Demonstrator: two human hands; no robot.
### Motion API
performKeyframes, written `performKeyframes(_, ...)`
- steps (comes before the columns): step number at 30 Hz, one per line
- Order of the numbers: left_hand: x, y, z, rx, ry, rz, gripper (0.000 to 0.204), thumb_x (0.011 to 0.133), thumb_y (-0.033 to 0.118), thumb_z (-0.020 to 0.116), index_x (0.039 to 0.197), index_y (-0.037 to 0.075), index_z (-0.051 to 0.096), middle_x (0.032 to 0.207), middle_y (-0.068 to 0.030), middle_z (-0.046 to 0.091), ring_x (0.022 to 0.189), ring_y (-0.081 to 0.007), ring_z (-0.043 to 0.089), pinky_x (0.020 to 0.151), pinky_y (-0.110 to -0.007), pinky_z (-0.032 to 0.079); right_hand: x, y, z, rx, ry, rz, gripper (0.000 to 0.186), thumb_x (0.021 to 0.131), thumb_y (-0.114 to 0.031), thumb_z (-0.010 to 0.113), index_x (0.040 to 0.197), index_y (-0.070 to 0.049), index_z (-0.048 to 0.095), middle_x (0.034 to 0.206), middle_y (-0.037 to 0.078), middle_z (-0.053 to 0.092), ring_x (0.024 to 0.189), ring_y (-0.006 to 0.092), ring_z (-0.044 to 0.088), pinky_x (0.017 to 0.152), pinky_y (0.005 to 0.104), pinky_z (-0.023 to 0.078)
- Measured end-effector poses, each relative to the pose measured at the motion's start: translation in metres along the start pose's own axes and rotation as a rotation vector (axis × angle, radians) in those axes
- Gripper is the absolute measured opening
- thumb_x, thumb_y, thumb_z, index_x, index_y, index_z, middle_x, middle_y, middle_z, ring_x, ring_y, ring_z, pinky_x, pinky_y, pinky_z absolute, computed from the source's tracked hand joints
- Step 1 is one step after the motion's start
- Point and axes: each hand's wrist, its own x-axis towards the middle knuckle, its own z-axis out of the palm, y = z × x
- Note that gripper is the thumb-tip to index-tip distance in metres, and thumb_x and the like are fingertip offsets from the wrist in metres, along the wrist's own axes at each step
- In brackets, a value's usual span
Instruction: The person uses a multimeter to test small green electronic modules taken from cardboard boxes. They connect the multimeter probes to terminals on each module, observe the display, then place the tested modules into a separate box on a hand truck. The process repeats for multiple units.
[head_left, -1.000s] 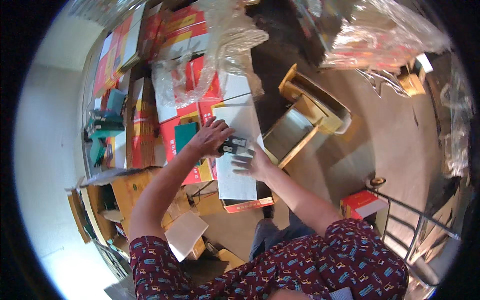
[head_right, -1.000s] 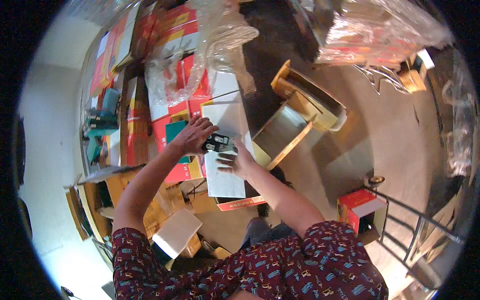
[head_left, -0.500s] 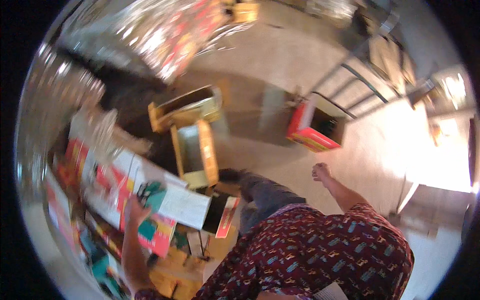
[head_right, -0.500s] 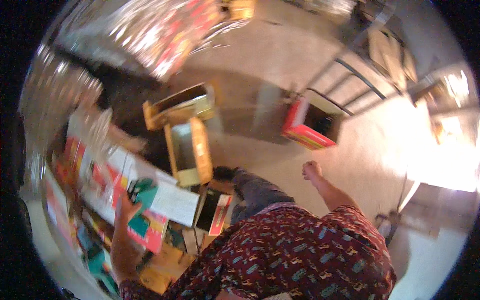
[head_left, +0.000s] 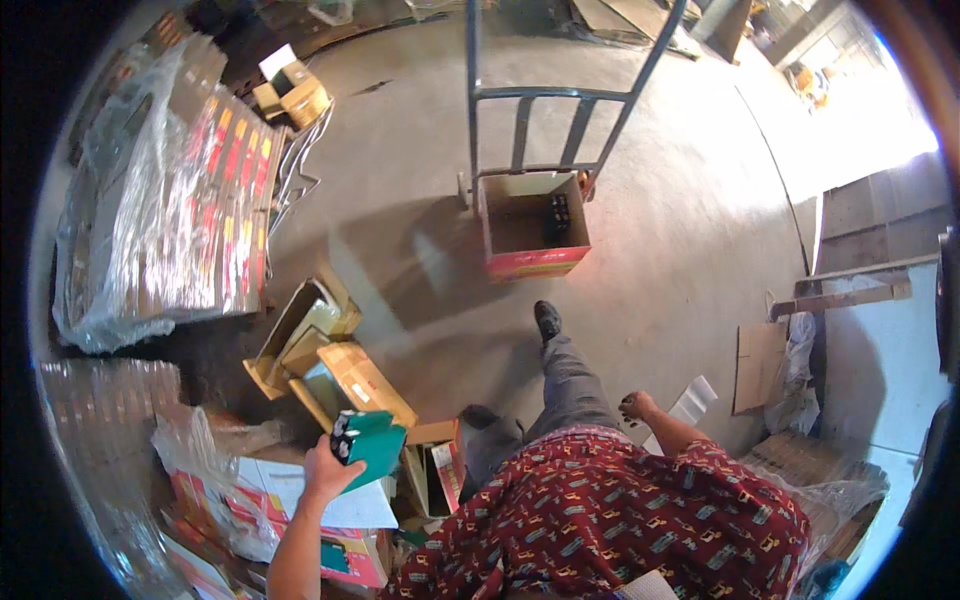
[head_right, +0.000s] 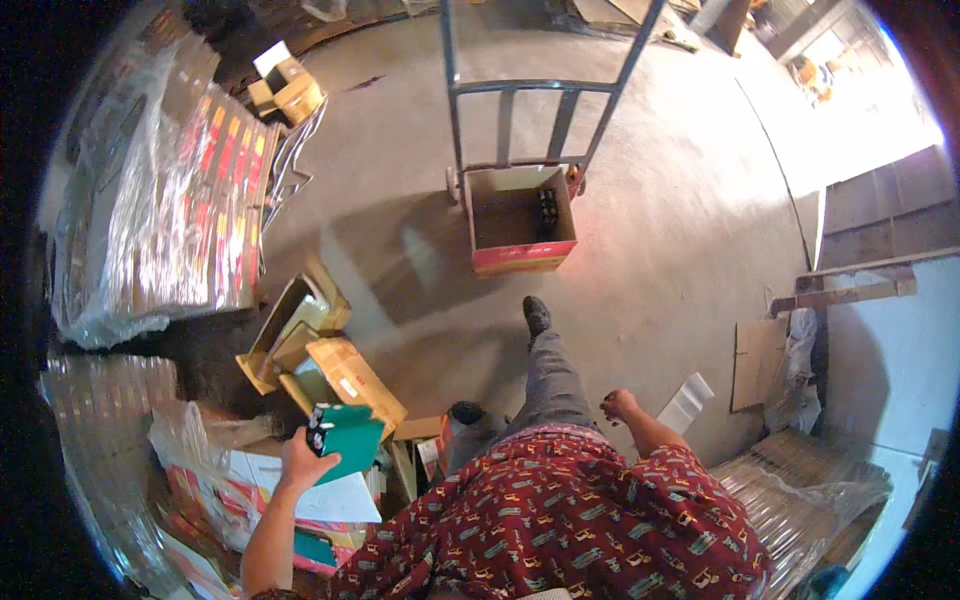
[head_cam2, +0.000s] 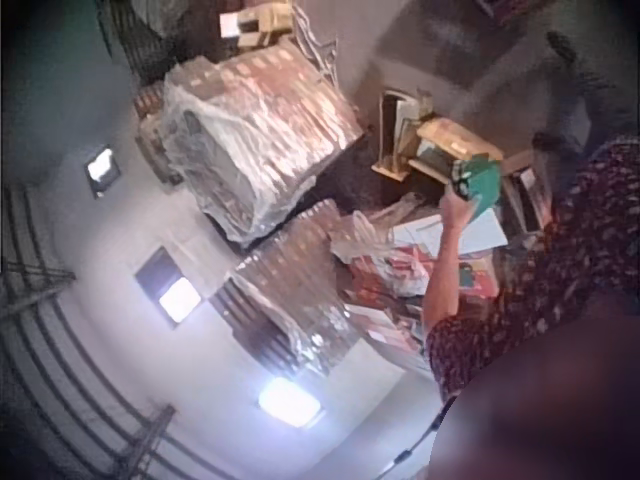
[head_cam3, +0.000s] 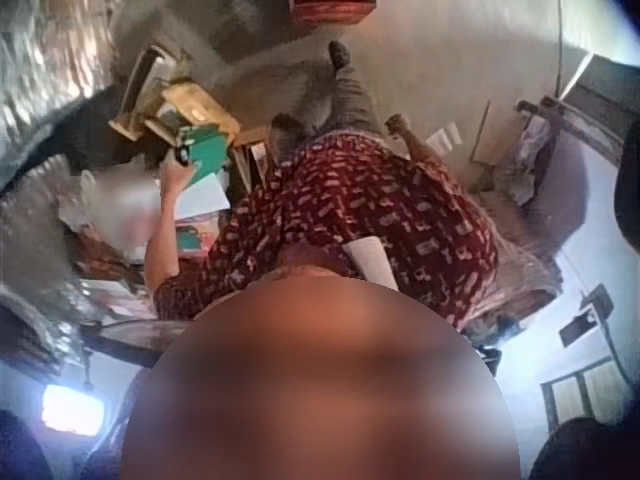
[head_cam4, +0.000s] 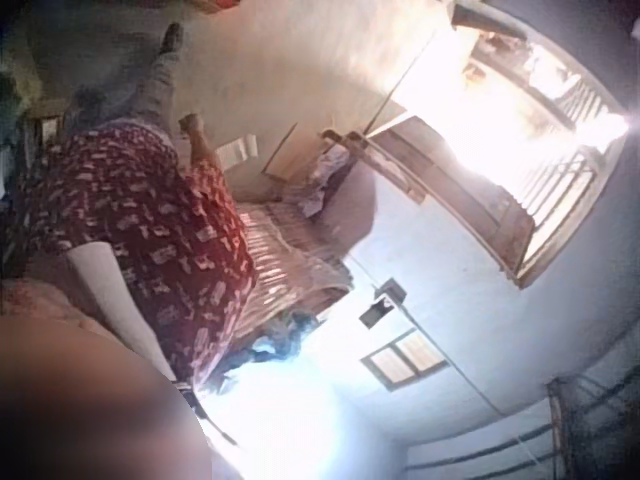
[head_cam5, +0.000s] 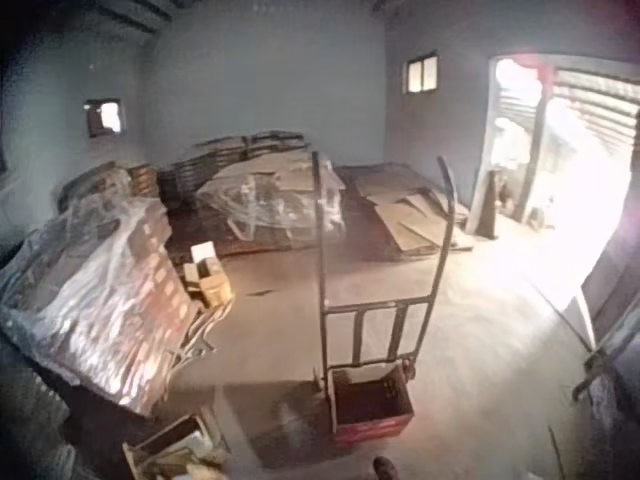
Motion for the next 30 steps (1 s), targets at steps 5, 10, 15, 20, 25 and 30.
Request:
performKeyframes(5,0.113,0.148,0.038,-0.280,0.017,0.168,0.056,0.071,0.031,0.090,0.110,-0.002,0.065,0.096,-0.0185,0.074,0.088,-0.0325,0.073,0.079,-0.043,0.057,0.026,0.025,-0.058,0.273,0.031,-0.074,0.031,0.092,-0.017,0.069,0.115,0.004,0.072,0.087,0.016,0.075,0.071,0.0244,0.075,0.061,0.0424,0.065)
performKeyframes(10,0.241,0.281,0.090,-0.562,-0.046,0.205,0.055,0.078,0.029,0.087,0.117,-0.003,0.065,0.101,-0.0142,0.075,0.092,-0.0232,0.073,0.084,-0.040,0.057,0.016,0.029,-0.130,0.589,0.125,0.057,0.026,0.094,-0.015,0.065,0.112,0.004,0.069,0.088,0.014,0.073,0.071,0.0263,0.073,0.059,0.0425,0.062)
performKeyframes(15,0.391,0.358,0.182,-0.540,-0.026,0.180,0.053,0.076,0.030,0.088,0.111,-0.004,0.068,0.101,-0.0141,0.075,0.093,-0.0218,0.072,0.084,-0.039,0.057,0.007,0.080,-0.162,0.725,0.235,0.107,0.018,0.093,-0.014,0.060,0.101,0.001,0.067,0.087,0.012,0.071,0.070,0.0261,0.072,0.059,0.0409,0.061)
performKeyframes(20,0.537,0.378,0.311,-0.357,0.023,-0.091,0.042,0.073,0.038,0.088,0.088,0.001,0.075,0.082,-0.0124,0.075,0.073,-0.0250,0.074,0.065,-0.040,0.060,-0.042,0.102,-0.129,0.658,0.333,0.109,0.019,0.093,-0.016,0.062,0.083,0.000,0.063,0.076,0.013,0.069,0.066,0.0254,0.070,0.052,0.0400,0.057)
performKeyframes(25,0.626,0.389,0.401,-0.154,-0.068,-0.374,0.069,0.066,0.049,0.085,0.113,0.003,0.065,0.115,-0.0218,0.073,0.107,-0.0358,0.072,0.094,-0.051,0.058,-0.101,0.223,-0.054,0.417,0.139,0.417,0.027,0.089,-0.024,0.071,0.097,0.000,0.074,0.074,0.008,0.068,0.068,0.0165,0.063,0.062,0.0358,0.051)
performKeyframes(30,0.683,0.461,0.472,-0.012,-0.056,-0.363,0.072,0.068,0.048,0.085,0.118,0.001,0.062,0.118,-0.0215,0.072,0.110,-0.0388,0.071,0.094,-0.051,0.058,-0.141,0.133,-0.005,0.545,0.149,0.433,0.029,0.097,-0.026,0.069,0.107,0.000,0.077,0.076,0.006,0.070,0.065,0.0145,0.059,0.058,0.0319,0.047)
